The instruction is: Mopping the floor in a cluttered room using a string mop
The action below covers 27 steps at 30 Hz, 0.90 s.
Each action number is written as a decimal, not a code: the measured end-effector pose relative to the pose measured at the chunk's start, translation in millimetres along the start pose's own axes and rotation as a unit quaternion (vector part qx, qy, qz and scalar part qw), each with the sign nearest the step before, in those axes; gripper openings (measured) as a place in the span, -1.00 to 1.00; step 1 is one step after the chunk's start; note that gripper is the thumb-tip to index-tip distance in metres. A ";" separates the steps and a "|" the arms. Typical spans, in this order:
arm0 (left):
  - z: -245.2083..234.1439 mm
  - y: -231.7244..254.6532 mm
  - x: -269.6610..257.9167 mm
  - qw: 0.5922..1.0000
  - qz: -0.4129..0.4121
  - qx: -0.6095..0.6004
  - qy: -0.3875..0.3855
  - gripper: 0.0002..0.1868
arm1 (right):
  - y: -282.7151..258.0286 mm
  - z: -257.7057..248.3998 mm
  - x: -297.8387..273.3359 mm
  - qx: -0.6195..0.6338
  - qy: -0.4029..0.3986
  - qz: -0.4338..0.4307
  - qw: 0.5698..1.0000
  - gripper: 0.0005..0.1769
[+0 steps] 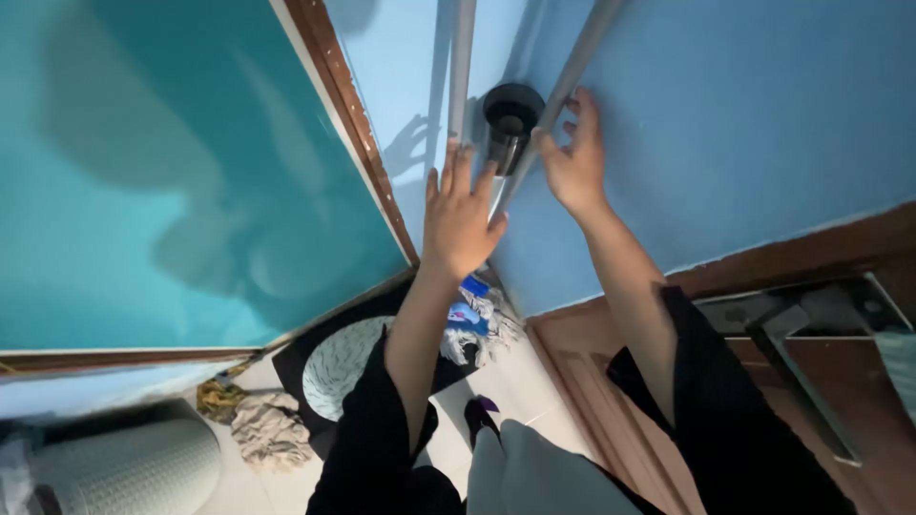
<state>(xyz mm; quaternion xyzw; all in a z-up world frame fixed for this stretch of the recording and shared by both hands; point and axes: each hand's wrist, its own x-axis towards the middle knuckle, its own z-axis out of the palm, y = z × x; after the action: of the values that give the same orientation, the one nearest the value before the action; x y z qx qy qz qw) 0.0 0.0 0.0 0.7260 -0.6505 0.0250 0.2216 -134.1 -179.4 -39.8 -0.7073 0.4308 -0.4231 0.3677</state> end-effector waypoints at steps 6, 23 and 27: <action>20.3 -23.3 7.5 0.997 -0.079 0.003 -0.014 -0.25 | 13.4 9.5 24.4 -0.033 0.005 0.029 0.999 -0.38; 106.3 -63.8 -10.2 0.952 -0.189 -0.039 -0.236 -0.13 | -91.5 -88.7 -82.4 0.165 -0.023 -0.201 0.965 -0.87; 47.7 -39.7 -5.9 0.901 -0.241 -0.135 -0.335 -0.11 | -150.0 -121.0 -92.7 0.179 -0.018 -0.279 0.943 -0.77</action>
<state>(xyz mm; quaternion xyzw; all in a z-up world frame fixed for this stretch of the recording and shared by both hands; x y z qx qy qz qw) 25.1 -9.1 -56.3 0.7891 -0.4887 -0.3623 0.0854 -225.3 -59.1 111.8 -0.7292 0.1262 -0.5660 0.3632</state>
